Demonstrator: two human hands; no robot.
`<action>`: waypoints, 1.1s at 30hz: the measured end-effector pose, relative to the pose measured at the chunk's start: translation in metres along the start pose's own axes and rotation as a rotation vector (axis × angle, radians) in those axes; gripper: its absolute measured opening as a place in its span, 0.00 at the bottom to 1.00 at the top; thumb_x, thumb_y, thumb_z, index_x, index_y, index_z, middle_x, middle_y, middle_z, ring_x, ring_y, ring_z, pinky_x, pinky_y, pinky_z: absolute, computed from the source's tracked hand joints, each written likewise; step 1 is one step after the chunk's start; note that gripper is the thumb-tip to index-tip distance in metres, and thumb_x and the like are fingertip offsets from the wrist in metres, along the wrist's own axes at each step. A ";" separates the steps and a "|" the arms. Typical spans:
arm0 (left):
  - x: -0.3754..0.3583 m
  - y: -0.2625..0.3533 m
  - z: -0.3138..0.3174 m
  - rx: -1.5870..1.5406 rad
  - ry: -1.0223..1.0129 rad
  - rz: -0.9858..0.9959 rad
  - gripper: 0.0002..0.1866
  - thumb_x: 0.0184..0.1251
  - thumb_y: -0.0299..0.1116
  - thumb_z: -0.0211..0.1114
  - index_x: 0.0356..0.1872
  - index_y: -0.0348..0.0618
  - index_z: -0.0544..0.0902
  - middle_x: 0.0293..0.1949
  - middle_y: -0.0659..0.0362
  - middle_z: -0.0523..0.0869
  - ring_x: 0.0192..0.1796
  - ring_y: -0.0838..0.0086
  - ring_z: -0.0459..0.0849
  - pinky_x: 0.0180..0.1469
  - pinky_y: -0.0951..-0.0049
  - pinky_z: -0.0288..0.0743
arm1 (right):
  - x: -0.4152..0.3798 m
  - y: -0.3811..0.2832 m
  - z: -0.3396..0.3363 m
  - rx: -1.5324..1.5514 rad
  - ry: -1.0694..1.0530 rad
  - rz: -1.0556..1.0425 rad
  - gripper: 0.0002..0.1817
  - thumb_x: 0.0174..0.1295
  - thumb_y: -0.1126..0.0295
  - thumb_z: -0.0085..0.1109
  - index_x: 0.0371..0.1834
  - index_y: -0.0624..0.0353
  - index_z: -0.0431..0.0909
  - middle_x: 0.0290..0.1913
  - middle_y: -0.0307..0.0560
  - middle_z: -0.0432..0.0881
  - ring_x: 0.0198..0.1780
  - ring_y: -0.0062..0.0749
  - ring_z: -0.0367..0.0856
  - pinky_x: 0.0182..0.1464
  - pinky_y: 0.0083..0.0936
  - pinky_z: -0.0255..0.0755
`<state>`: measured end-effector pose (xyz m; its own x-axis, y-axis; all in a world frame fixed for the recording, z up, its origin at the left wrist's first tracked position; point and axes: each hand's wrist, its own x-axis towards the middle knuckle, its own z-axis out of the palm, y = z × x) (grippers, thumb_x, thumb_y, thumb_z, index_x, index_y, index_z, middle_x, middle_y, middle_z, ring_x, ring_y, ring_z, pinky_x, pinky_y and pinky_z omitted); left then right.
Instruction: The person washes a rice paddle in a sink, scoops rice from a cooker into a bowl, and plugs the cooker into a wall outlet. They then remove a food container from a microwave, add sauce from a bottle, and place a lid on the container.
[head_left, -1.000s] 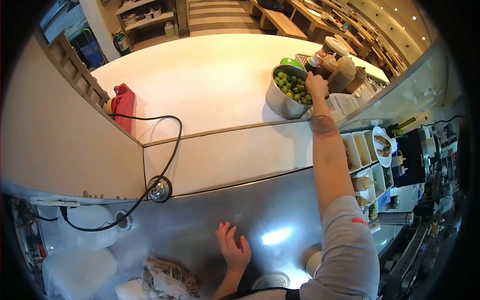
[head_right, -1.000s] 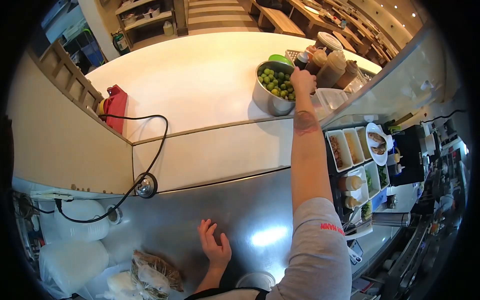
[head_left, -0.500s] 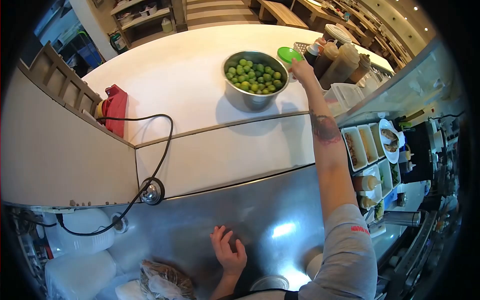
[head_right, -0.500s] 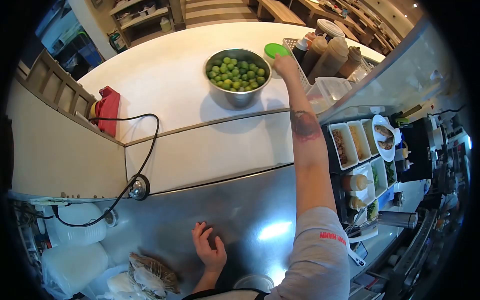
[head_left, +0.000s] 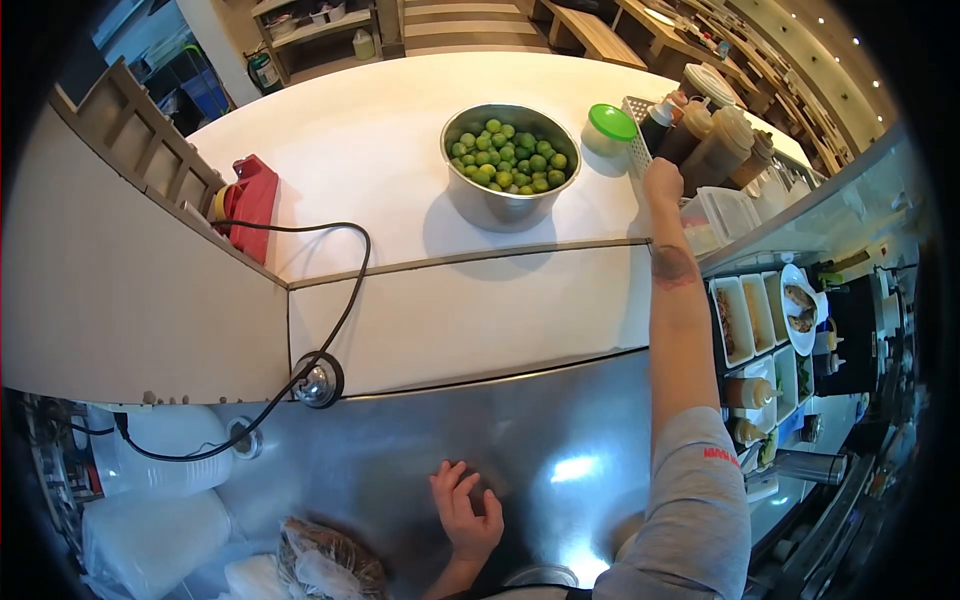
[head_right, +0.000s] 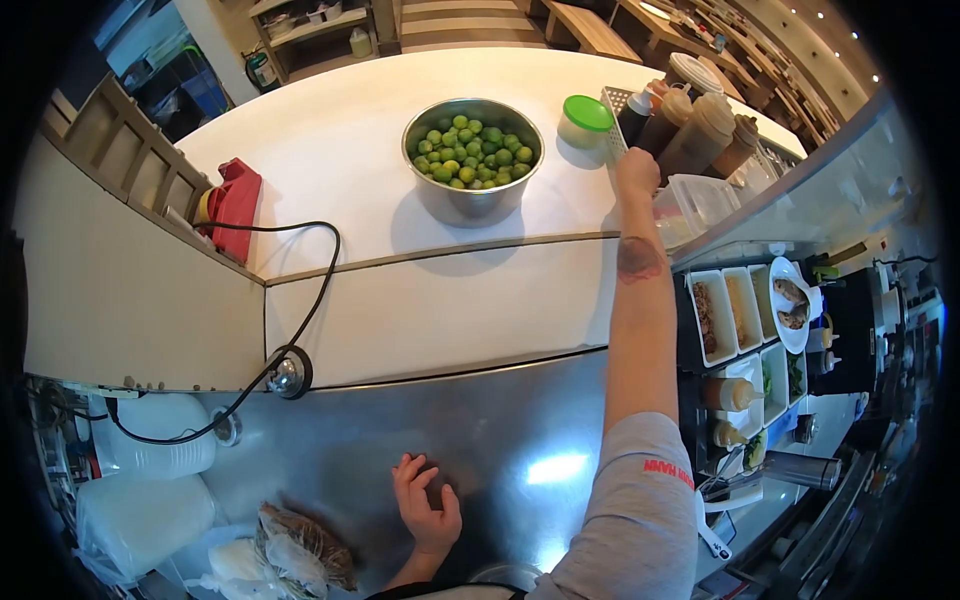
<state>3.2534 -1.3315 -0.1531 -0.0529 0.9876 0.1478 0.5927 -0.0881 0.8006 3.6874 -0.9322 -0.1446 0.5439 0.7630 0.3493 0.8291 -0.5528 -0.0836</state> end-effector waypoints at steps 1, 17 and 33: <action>-0.001 0.000 -0.001 -0.022 0.004 -0.009 0.14 0.49 0.25 0.58 0.40 0.36 0.74 0.52 0.48 0.74 0.62 0.50 0.67 0.66 0.45 0.51 | -0.003 0.002 -0.005 -0.011 -0.025 -0.047 0.13 0.58 0.68 0.48 0.34 0.62 0.82 0.36 0.58 0.82 0.40 0.51 0.82 0.42 0.42 0.76; -0.002 0.002 -0.001 0.015 0.006 0.000 0.14 0.47 0.22 0.59 0.39 0.36 0.74 0.50 0.47 0.75 0.60 0.50 0.69 0.64 0.46 0.55 | 0.024 -0.068 -0.115 0.005 0.107 -0.073 0.14 0.57 0.65 0.50 0.39 0.62 0.80 0.43 0.57 0.81 0.46 0.48 0.81 0.47 0.38 0.75; 0.000 0.013 0.003 0.074 0.024 0.003 0.12 0.46 0.22 0.57 0.36 0.37 0.74 0.49 0.47 0.76 0.59 0.47 0.70 0.62 0.50 0.59 | 0.123 -0.021 -0.080 0.185 0.218 0.015 0.14 0.53 0.64 0.61 0.34 0.65 0.82 0.40 0.60 0.82 0.43 0.49 0.82 0.43 0.34 0.77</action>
<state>3.2640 -1.3324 -0.1443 -0.0701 0.9839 0.1645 0.6507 -0.0799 0.7551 3.7270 -0.8538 -0.0248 0.5327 0.6540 0.5372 0.8413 -0.4782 -0.2520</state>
